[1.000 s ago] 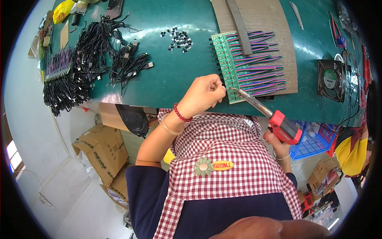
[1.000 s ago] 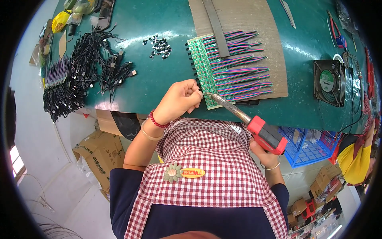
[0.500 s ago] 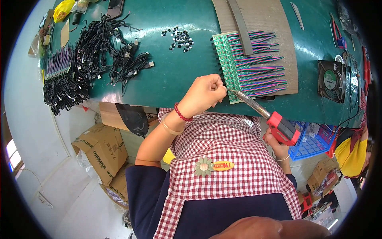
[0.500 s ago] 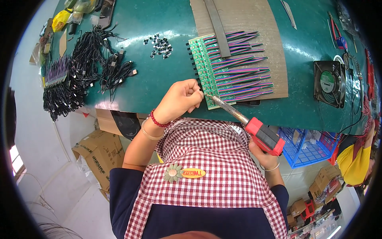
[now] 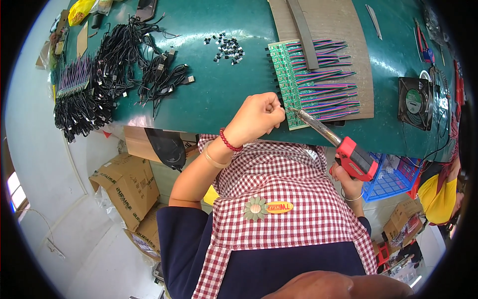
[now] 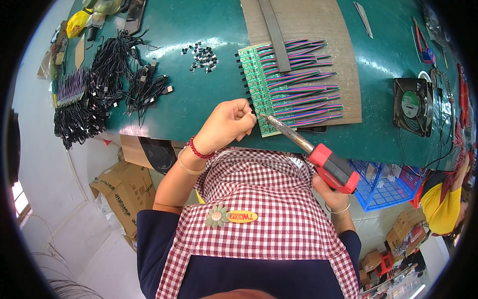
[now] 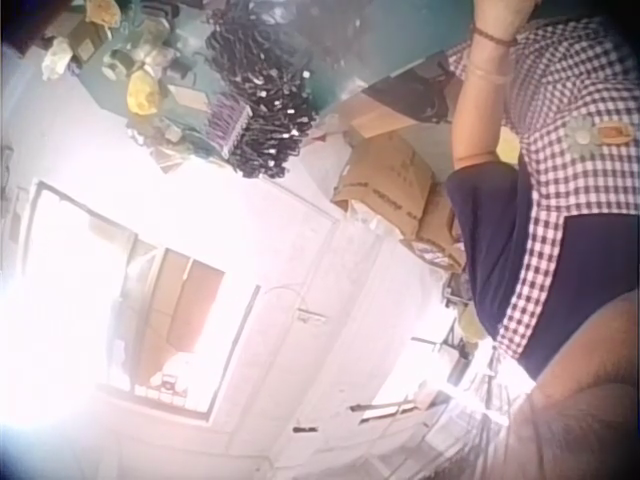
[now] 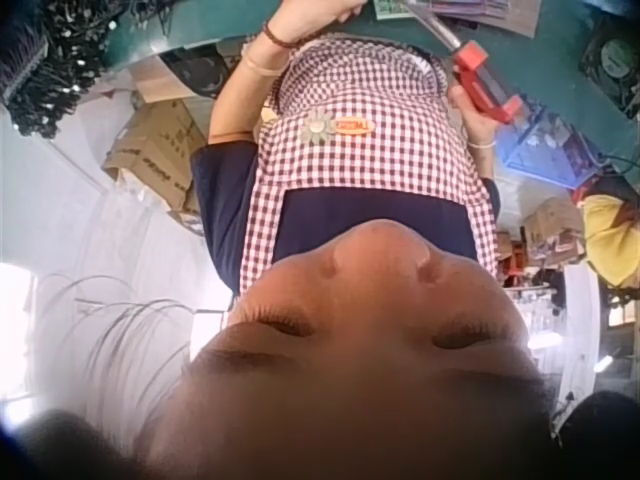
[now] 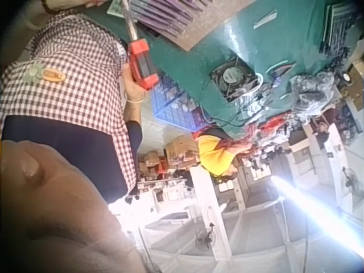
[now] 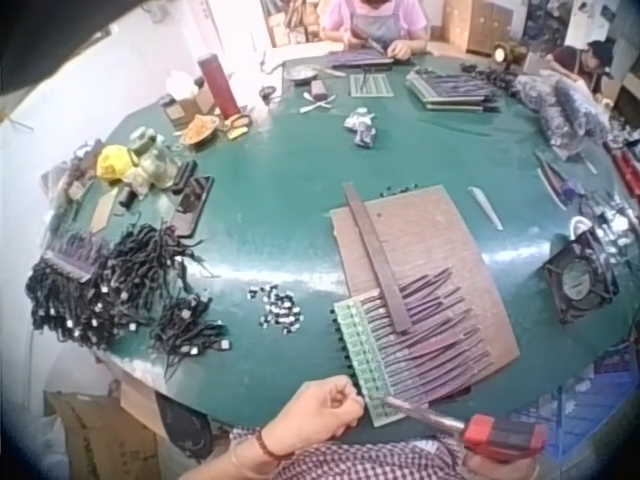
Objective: The person attaches electrical wires to a series of circuit boards using a soldering iron tool.
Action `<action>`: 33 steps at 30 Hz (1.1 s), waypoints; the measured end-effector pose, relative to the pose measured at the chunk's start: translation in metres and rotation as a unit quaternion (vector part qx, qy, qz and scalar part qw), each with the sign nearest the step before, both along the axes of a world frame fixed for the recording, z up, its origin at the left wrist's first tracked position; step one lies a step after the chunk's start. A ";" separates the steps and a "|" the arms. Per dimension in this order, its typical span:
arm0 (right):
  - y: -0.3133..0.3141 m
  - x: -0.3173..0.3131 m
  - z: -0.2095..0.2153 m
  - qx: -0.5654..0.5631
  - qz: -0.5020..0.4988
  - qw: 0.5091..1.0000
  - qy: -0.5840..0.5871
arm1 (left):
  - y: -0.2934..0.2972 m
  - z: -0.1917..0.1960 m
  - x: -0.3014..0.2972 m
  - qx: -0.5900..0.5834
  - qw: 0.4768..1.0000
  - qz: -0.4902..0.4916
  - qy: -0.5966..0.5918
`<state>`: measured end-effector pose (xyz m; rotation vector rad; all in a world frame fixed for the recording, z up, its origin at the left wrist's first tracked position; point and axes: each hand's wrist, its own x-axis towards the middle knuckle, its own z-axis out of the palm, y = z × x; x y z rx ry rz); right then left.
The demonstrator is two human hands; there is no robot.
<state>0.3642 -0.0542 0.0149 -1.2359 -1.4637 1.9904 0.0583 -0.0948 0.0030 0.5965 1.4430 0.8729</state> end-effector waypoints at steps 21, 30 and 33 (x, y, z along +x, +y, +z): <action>0.000 0.000 0.000 0.073 0.036 0.996 -0.041 | 0.000 0.001 -0.001 0.002 1.000 -0.001 0.006; -0.001 0.007 -0.010 0.092 0.044 0.993 -0.059 | 0.000 -0.001 -0.001 0.002 1.000 -0.001 0.002; -0.002 0.007 -0.011 0.093 0.053 0.992 -0.060 | -0.001 -0.001 -0.001 0.004 1.000 0.002 -0.004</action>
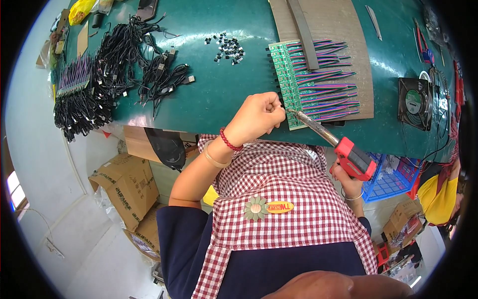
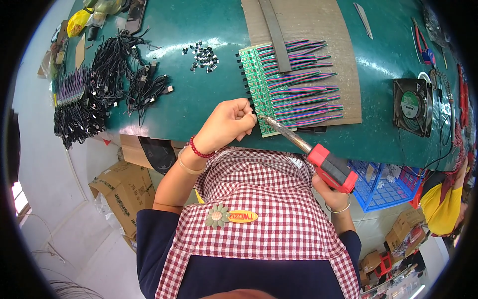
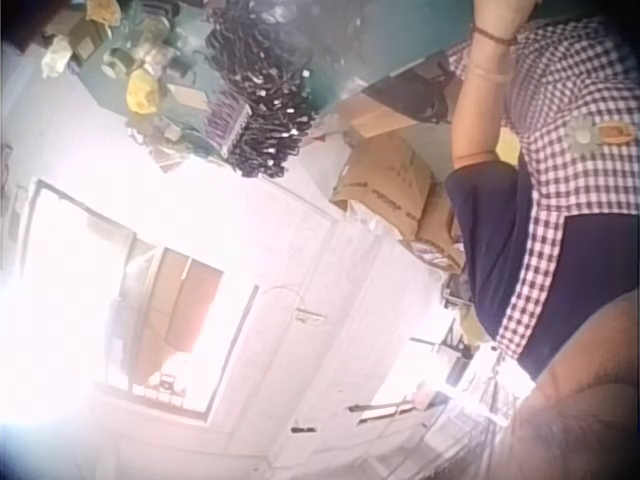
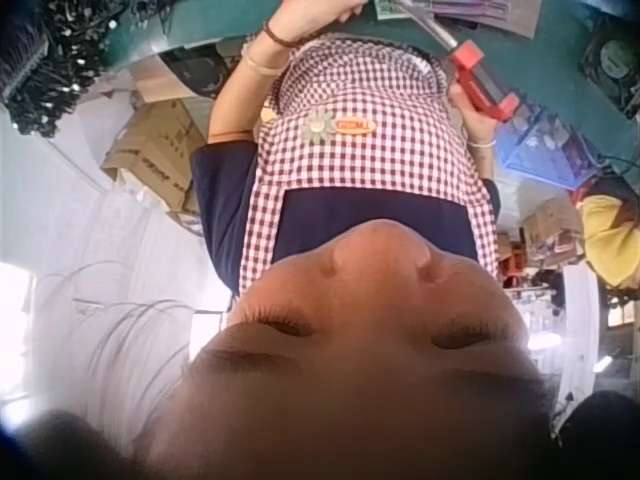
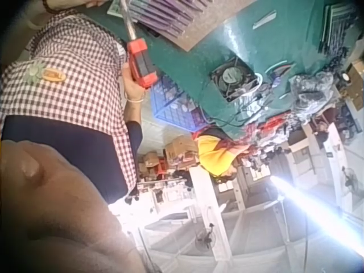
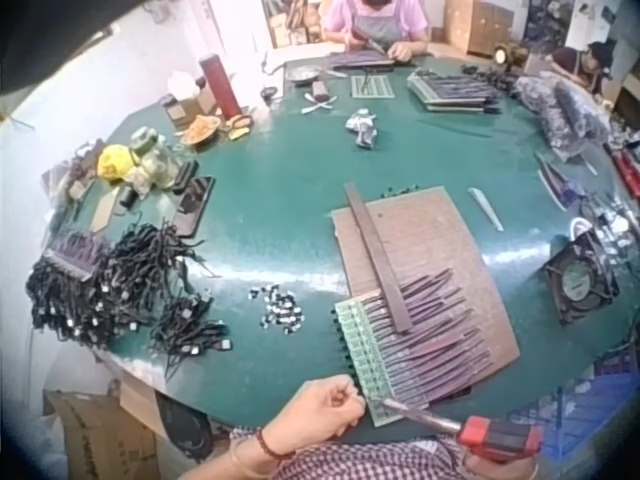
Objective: The person attaches electrical wires to a series of circuit boards using a soldering iron tool.
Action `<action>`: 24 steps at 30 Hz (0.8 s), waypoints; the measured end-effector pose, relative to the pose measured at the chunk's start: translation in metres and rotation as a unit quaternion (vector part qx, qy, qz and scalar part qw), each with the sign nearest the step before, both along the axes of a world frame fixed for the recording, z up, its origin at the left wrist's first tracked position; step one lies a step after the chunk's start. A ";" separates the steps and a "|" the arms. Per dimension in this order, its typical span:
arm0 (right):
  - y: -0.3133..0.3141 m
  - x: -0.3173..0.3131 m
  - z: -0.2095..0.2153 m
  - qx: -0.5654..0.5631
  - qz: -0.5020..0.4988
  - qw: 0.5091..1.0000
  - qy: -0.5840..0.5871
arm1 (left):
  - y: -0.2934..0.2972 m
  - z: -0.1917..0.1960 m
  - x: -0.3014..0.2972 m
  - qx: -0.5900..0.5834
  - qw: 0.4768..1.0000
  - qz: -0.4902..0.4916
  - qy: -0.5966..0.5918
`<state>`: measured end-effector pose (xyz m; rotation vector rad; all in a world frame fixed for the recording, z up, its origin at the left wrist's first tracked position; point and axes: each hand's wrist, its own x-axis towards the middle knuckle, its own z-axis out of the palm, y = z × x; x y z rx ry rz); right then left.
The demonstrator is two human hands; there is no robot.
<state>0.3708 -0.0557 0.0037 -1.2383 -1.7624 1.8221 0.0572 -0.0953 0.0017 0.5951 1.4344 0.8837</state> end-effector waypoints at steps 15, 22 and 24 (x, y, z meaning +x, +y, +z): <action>0.015 -0.009 0.022 -0.033 -0.068 0.992 0.106 | 0.003 0.000 0.001 0.001 1.000 0.013 0.001; 0.044 0.004 0.050 0.117 -0.200 0.941 0.247 | 0.006 0.003 0.006 0.019 1.000 0.014 -0.018; 0.063 0.016 0.060 0.184 -0.240 0.917 0.259 | 0.003 0.009 0.004 0.015 0.999 0.026 -0.027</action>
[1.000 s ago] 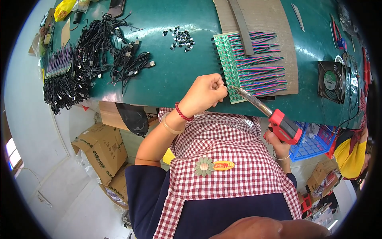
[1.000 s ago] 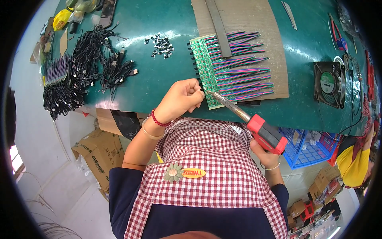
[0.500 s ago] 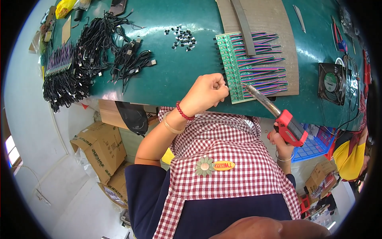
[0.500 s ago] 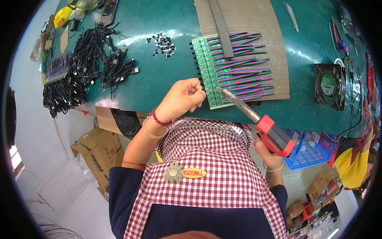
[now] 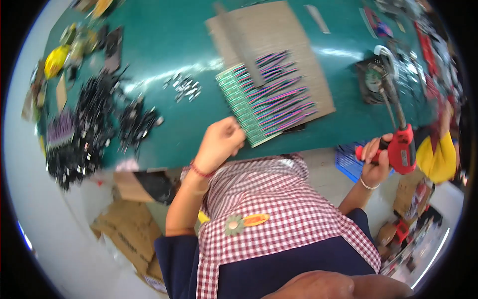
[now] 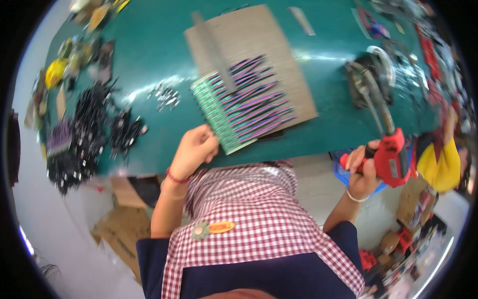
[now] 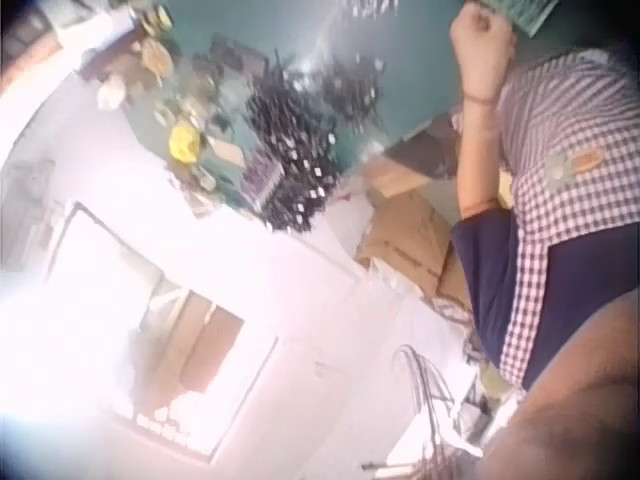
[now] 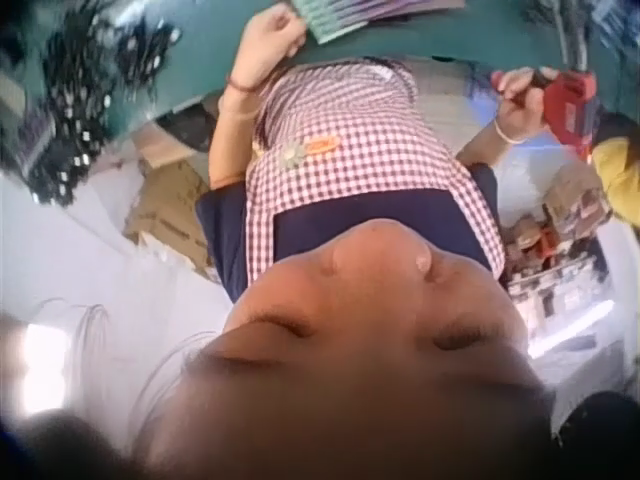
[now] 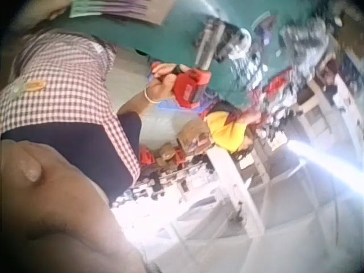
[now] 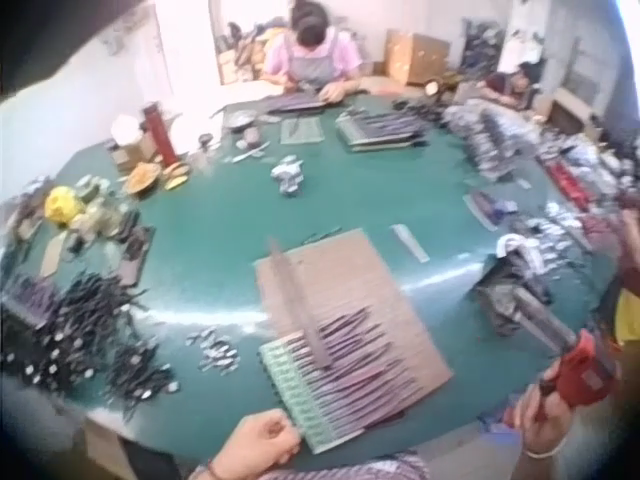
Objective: The person attaches electrical wires to a series of circuit boards using a soldering iron tool.
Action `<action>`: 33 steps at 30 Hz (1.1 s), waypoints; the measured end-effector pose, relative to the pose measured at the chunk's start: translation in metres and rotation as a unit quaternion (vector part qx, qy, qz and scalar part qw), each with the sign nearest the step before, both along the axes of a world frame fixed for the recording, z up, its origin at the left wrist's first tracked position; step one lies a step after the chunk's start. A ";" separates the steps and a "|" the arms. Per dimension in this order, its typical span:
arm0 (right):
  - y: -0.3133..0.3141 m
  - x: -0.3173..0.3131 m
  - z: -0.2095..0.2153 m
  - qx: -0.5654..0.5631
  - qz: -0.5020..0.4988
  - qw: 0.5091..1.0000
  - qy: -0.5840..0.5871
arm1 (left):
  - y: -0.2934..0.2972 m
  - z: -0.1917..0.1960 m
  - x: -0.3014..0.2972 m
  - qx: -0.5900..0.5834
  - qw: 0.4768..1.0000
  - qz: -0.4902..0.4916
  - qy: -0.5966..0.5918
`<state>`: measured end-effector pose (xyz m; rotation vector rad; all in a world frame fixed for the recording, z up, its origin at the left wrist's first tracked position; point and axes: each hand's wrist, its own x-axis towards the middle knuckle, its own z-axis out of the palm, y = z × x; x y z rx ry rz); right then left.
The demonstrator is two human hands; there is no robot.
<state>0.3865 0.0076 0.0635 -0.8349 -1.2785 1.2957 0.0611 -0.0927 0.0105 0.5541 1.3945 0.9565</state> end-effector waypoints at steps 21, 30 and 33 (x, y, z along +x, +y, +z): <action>0.057 0.023 0.004 0.009 -0.217 0.974 0.066 | -0.005 0.001 -0.009 -0.004 0.998 -0.045 0.043; 0.030 -0.018 0.019 0.030 -0.092 0.991 0.096 | 0.051 0.008 -0.075 0.132 0.774 0.032 0.619; 0.030 -0.034 0.016 -0.028 -0.047 0.992 0.117 | 0.069 -0.022 -0.094 0.093 0.718 -0.026 0.689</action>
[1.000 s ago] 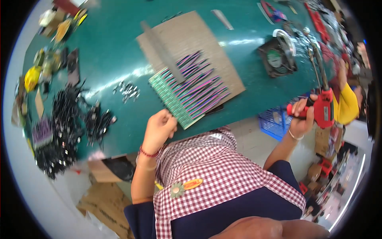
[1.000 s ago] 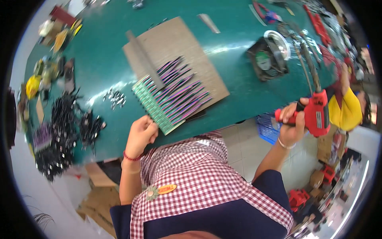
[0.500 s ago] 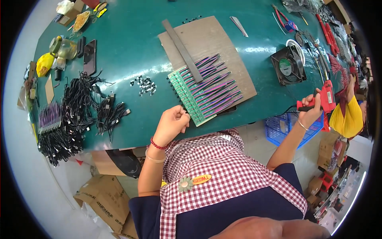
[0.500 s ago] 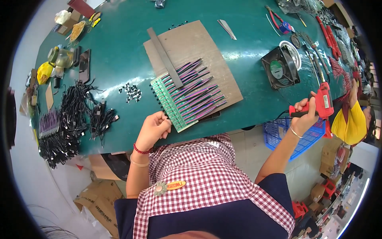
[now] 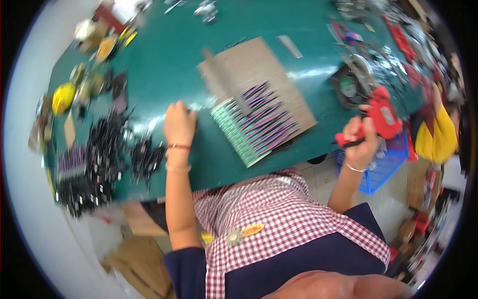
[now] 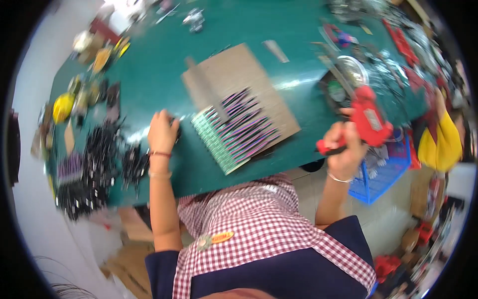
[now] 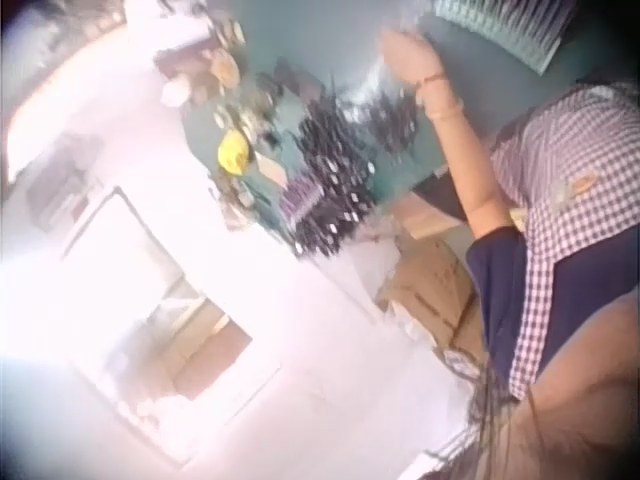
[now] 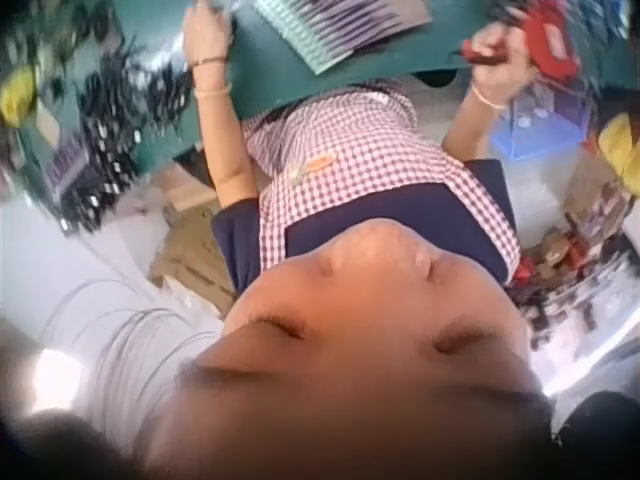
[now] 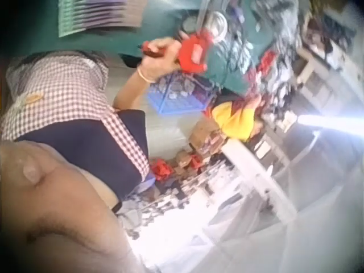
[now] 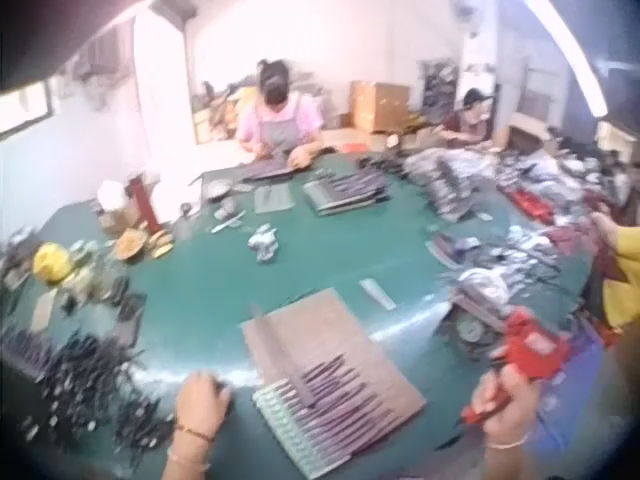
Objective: The person attaches electrical wires to a series of circuit boards using a soldering iron tool.
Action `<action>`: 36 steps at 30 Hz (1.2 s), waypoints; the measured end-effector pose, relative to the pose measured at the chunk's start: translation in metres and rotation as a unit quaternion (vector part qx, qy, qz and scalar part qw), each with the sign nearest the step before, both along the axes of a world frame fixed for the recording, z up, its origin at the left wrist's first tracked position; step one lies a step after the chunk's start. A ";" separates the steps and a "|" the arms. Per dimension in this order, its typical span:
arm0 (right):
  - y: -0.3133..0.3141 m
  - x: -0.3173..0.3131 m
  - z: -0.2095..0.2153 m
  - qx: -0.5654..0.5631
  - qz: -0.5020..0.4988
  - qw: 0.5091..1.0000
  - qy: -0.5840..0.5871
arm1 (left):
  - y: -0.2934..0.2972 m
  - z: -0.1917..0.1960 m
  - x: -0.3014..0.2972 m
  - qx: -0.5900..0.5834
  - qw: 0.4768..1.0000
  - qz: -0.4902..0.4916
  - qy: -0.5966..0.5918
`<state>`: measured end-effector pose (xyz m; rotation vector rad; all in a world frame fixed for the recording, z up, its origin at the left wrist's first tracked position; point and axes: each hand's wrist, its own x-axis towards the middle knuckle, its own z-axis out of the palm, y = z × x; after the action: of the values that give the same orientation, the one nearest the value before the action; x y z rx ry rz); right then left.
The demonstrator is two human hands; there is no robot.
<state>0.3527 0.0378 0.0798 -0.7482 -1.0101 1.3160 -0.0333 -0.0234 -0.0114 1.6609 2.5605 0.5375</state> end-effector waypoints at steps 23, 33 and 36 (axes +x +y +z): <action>-0.027 -0.022 0.012 -0.077 0.025 0.997 0.004 | -0.017 -0.010 0.005 -0.036 0.997 0.013 0.065; -0.032 -0.024 -0.001 -0.062 0.024 0.998 0.014 | -0.016 -0.012 0.016 0.020 0.995 -0.042 0.090; -0.030 -0.031 -0.001 -0.067 0.060 0.996 0.010 | -0.020 -0.012 0.013 0.009 0.999 -0.018 0.041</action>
<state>0.3221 0.0077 0.0787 -0.7844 -0.9701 1.5036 -0.0198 -0.0439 -0.0230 1.7688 2.5832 0.5009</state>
